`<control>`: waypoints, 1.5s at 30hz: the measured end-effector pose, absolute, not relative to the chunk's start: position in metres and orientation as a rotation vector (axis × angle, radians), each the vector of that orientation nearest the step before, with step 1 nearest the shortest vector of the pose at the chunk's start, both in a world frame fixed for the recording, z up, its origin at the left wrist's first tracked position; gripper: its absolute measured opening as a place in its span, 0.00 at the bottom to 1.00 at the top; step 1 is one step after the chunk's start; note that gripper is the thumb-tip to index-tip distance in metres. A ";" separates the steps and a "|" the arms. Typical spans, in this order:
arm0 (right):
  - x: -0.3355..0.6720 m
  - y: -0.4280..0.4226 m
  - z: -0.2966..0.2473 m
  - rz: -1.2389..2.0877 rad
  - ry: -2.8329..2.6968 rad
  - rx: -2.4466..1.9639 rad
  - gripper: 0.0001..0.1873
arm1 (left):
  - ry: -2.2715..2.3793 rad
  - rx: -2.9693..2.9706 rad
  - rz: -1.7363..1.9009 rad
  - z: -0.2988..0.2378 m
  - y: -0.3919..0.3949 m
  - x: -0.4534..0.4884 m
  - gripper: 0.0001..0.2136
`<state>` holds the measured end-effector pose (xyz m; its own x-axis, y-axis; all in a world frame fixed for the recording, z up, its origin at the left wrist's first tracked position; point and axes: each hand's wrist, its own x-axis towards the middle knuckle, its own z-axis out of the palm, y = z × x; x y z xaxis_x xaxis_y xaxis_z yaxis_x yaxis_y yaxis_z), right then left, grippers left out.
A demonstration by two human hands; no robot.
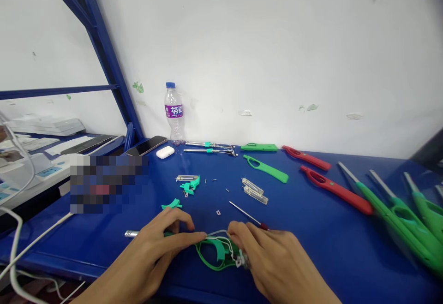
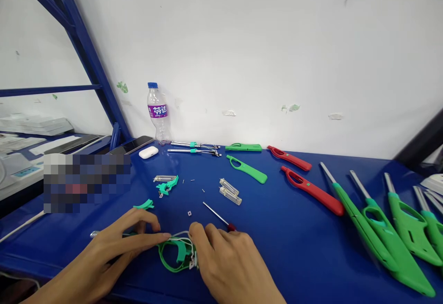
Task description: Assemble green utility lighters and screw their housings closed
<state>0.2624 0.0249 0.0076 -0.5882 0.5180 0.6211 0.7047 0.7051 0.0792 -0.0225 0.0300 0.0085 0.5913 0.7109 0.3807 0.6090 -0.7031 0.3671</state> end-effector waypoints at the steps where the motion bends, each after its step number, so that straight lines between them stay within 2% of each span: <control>1: 0.262 0.025 0.008 -0.422 -2.334 -0.930 0.17 | 1.095 2.627 0.760 0.008 0.030 -0.023 0.27; 6: 0.262 0.025 0.008 -0.385 -2.308 -0.961 0.18 | 1.126 2.601 0.753 0.006 0.031 -0.022 0.25; 12: 0.264 0.024 0.008 -0.365 -2.281 -0.965 0.15 | 1.120 2.571 0.833 0.009 0.029 -0.019 0.17; 17: 0.264 0.024 0.007 -0.335 -2.291 -0.996 0.18 | 1.092 2.635 0.852 0.010 0.028 -0.019 0.20; 23: 0.263 0.023 0.003 -0.327 -2.285 -0.996 0.20 | 1.200 2.623 0.949 0.015 0.024 -0.012 0.16; 28: 0.267 0.024 -0.002 -0.159 -2.246 -1.007 0.23 | 1.062 2.620 1.136 0.022 0.029 0.023 0.16; 33: 0.275 0.027 -0.007 0.007 -2.171 -1.032 0.18 | 0.899 2.575 1.197 0.019 0.044 0.056 0.11; 37: 0.281 0.025 -0.001 0.126 -2.118 -1.124 0.12 | 0.864 2.509 1.248 0.006 0.049 0.060 0.11; 41: 0.290 0.018 0.012 0.195 -2.055 -1.194 0.21 | 0.889 2.442 1.262 0.005 0.047 0.057 0.09; 45: 0.296 0.013 0.016 0.262 -2.030 -1.121 0.22 | 0.904 2.458 1.267 0.013 0.043 0.056 0.11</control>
